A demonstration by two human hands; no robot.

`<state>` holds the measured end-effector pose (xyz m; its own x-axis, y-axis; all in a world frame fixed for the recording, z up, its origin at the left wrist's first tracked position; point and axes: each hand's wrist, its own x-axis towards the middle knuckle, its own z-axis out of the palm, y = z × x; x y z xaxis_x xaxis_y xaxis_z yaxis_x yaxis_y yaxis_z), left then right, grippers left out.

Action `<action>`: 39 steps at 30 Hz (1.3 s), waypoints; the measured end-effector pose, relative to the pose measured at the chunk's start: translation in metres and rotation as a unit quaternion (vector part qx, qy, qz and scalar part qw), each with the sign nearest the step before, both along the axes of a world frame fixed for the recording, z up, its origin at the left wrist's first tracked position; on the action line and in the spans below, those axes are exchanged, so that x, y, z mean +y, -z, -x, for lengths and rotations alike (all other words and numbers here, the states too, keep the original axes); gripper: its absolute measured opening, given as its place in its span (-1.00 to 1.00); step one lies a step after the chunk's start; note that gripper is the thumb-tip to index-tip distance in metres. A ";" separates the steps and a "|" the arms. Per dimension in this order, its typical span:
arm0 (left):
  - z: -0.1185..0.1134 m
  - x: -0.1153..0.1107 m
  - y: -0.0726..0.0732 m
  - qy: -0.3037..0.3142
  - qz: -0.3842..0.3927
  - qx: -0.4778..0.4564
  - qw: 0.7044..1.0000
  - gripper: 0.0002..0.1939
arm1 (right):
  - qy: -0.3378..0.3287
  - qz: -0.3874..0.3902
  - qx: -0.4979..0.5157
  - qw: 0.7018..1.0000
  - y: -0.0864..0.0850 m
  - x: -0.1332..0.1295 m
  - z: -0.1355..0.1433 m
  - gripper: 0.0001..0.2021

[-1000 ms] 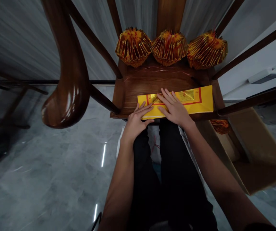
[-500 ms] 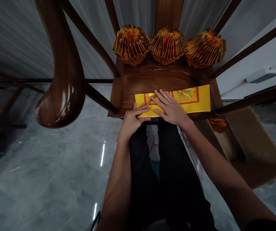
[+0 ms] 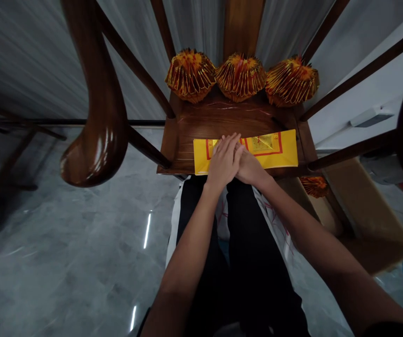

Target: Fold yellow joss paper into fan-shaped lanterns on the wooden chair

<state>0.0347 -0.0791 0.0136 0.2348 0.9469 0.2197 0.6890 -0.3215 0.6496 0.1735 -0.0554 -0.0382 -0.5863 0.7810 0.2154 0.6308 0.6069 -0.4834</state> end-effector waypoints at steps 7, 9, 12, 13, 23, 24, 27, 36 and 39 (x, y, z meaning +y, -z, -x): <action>0.005 0.008 0.028 -0.023 -0.002 0.043 0.999 -0.37 | 0.073 0.024 0.068 0.995 0.007 0.007 -0.009 -0.32; 0.005 0.006 0.029 -0.020 -0.004 0.057 0.998 -0.37 | 0.125 0.014 0.047 0.991 0.008 0.007 -0.009 -0.32; 0.004 0.004 0.031 -0.032 -0.008 0.100 0.994 -0.36 | 0.132 -0.005 -0.030 0.991 0.005 0.006 -0.005 -0.30; 0.003 0.003 0.031 -0.039 -0.010 0.122 0.992 -0.36 | 0.128 -0.009 -0.051 0.990 0.004 0.005 -0.004 -0.30; 0.006 -0.002 0.028 -0.069 -0.008 0.246 0.967 -0.35 | 0.163 -0.050 -0.098 0.980 -0.019 0.004 -0.023 -0.29; 0.006 -0.002 0.028 -0.069 -0.007 0.247 0.967 -0.35 | 0.201 -0.070 -0.085 0.973 -0.023 0.003 -0.035 -0.30; 0.005 -0.001 0.028 -0.068 -0.005 0.245 0.967 -0.34 | 0.342 -0.133 -0.049 0.929 -0.034 -0.002 -0.075 -0.38; 0.005 0.000 0.034 -0.072 -0.014 0.229 0.971 -0.33 | 0.339 -0.171 -0.083 0.921 -0.043 -0.020 -0.111 -0.65; 0.005 0.000 0.035 -0.069 -0.018 0.229 0.971 -0.33 | 0.370 -0.180 -0.071 0.909 -0.041 -0.012 -0.105 -0.61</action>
